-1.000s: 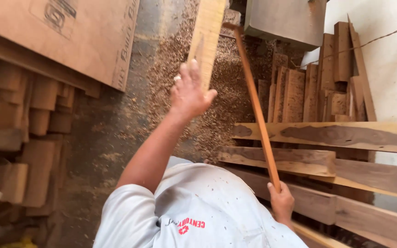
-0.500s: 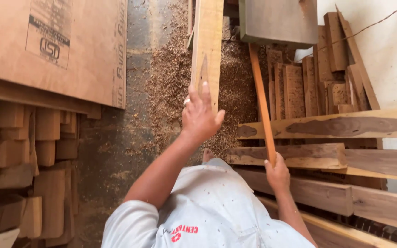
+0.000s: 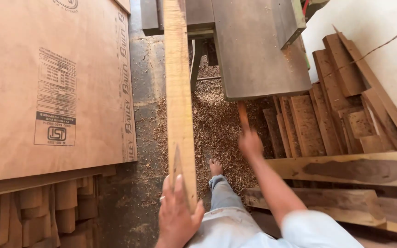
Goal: The recorder measures, inspects, and planes a long piece of wood using industrial woodworking machinery.
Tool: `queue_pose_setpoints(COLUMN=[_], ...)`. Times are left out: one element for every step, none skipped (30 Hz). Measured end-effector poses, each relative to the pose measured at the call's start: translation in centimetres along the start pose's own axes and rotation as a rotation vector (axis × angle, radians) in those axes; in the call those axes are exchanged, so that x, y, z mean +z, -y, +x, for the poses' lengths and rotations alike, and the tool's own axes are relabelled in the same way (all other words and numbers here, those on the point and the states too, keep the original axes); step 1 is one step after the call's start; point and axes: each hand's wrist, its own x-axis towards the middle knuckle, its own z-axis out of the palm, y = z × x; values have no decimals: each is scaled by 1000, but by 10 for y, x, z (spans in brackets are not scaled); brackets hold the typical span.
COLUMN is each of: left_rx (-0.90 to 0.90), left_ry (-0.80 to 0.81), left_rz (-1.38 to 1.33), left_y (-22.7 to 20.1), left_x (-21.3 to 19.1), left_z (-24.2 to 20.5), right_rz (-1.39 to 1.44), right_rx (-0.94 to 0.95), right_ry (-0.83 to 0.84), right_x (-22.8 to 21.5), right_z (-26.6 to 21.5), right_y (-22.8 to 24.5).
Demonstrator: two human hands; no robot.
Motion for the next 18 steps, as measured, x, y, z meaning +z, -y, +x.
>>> queue_pose_setpoints(left_rx=[-58, -68, -70, -73, -61, -38, -20, -14, 0, 14, 13, 9, 5, 5, -3, -10, -7, -7], left_ry=[48, 51, 36, 20, 22, 6, -20, -26, -42, -57, -56, -34, -1, 11, 46, 81, 83, 81], left_rz=[13, 19, 28, 37, 41, 39, 25, 17, 14, 10, 1, 7, 15, 5, 20, 34, 29, 44], left_y=[0, 0, 2, 4, 3, 3, 0, -1, 0, 1, 0, -1, -2, -1, -1, -1, -1, -2], left_x=[1, 7, 10, 12, 10, 6, 5, 5, 4, 3, 1, -1, -3, -3, -3, -3, -3, -2], left_z=[-2, 1, -2, -7, -5, -5, -7, -5, -7, -10, -10, -8, -9, -9, -10, -10, -9, -7], right_rz=[41, 44, -72, -188, -180, -63, 39, 35, -34, -103, -113, -85, -58, -68, 2, 71, 66, 65], right_rx=[77, 74, 71, 65, 73, 14, -57, -59, -70, -81, -80, -88, -88, -77, -66, -55, -52, -37], right_ry=[107, 118, 151, 184, 179, 79, -22, -33, -70, -108, -110, -122, -128, -125, -118, -113, -116, -122], right_x=[-35, -12, 11, 34, 26, 19, 9, 54, 100, 141, 147, 152, 158, 150, 144, 136, 138, 139], right_z=[12, 69, 115, 152, 126, 96, 68, 75, 66, 48, 6, -35, -81, -126, -174, -222, -237, -251], right_y=[37, 28, 17, 7, 10, 13, 17, -12, -51, -96, -110, -126, -144, -159, -174, -187, -203, -219])
